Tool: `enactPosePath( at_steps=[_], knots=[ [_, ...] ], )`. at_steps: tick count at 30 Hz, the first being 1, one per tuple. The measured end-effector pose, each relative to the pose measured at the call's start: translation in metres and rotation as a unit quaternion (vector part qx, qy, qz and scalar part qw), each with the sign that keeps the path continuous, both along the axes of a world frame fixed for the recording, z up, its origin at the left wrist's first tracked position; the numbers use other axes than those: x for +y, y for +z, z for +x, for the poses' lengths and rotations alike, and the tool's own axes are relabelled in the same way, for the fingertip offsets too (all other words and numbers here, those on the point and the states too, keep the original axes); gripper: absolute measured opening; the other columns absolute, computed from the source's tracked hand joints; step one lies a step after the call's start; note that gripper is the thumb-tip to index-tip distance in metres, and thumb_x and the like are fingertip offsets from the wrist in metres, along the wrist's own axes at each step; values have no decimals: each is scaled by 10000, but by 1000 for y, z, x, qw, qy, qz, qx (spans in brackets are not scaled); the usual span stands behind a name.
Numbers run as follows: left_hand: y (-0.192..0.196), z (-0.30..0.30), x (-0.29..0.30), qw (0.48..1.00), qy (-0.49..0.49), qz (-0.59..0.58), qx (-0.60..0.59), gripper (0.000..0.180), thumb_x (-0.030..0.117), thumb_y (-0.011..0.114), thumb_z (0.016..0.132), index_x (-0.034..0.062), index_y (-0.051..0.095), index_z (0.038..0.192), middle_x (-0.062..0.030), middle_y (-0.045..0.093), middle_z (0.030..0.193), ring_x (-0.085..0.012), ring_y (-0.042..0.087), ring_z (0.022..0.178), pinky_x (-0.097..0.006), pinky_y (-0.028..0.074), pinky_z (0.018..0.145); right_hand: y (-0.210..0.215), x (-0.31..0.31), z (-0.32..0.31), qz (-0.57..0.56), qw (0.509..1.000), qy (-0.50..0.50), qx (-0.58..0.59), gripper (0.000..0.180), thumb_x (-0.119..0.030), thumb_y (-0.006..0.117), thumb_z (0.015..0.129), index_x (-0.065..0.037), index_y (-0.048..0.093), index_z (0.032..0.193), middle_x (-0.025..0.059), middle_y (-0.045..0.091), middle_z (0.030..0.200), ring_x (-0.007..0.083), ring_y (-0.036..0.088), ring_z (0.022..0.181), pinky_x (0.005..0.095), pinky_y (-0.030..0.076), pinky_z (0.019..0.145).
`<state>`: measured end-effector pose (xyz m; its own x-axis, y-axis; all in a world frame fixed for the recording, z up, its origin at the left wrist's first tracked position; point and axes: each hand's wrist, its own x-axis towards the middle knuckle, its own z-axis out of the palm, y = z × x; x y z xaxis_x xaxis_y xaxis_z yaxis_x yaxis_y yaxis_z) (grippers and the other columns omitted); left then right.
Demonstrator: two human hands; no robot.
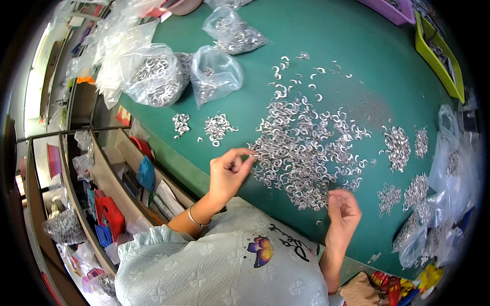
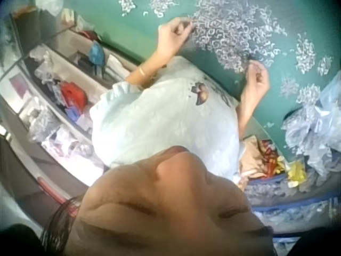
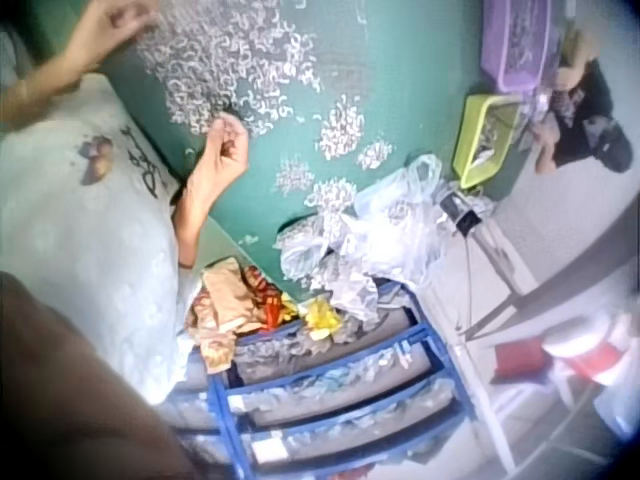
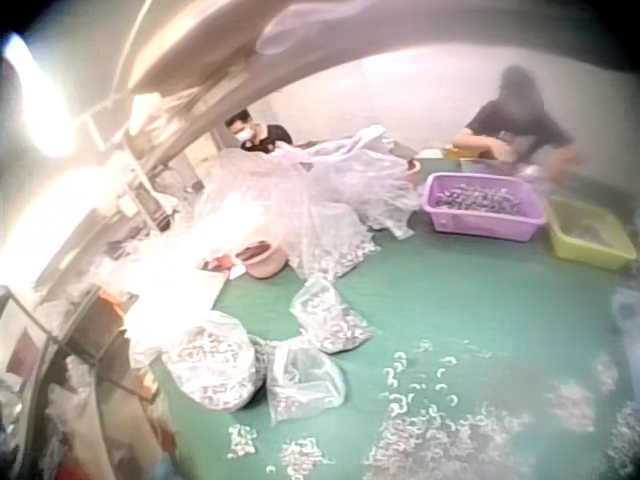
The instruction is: The person sorts small C-shaped metal components on a green work surface by hand, picking up individual pieces and moving them into groups.
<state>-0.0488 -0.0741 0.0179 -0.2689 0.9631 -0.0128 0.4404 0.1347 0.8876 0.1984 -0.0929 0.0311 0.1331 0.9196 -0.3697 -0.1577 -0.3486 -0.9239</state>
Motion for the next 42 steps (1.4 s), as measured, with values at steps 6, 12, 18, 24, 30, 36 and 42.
enactPosePath(
  at_steps=[6,12,18,24,30,36,42],
  knots=[
    [-7,-34,-7,993,100,18,67,114,1,697,776,11,651,880,8,297,511,-53,280,469,-225,269,425,-1,4,-7,-14,997,0,77,64,-32,561,898,-5,592,947,-75,425,633,-1,299,527,194,187,462],
    [-12,-78,-1,969,222,63,94,73,23,670,816,-5,660,883,84,330,554,-13,275,514,-201,223,453,2,2,-14,-14,995,0,98,82,-37,552,904,3,576,972,-41,436,656,31,346,561,200,246,507],
    [-16,-116,12,945,259,40,198,171,37,660,805,13,640,973,-19,383,504,-85,355,458,-262,334,454,1,4,-16,8,984,-39,174,248,11,519,858,41,528,1104,86,570,967,170,529,917,278,401,791],
    [-9,-76,11,974,201,66,81,232,10,618,854,4,622,1086,84,332,588,-20,284,539,-190,248,488,8,12,-13,-6,905,-26,424,423,13,454,784,100,474,1198,238,527,1202,393,429,1219,464,266,1097],
    [28,9,8,994,-101,35,-26,173,-22,662,775,50,696,929,70,370,530,-7,296,478,-195,226,430,16,15,-18,-10,854,-2,521,515,-89,433,790,95,421,1271,284,397,1346,425,273,1328,473,162,1141],
    [38,54,13,949,-306,73,-23,202,114,728,749,78,667,938,-54,638,711,-172,544,480,-293,421,427,28,13,-23,-16,855,37,517,539,-194,416,846,30,377,1335,272,309,1423,392,248,1350,452,173,1123],
    [27,65,10,939,-336,67,16,137,136,700,772,71,647,881,-59,643,720,-230,602,541,-332,457,454,22,8,-25,-44,869,57,489,512,-212,442,873,39,389,1315,238,378,1385,314,340,1310,401,259,1074]
  ],
)
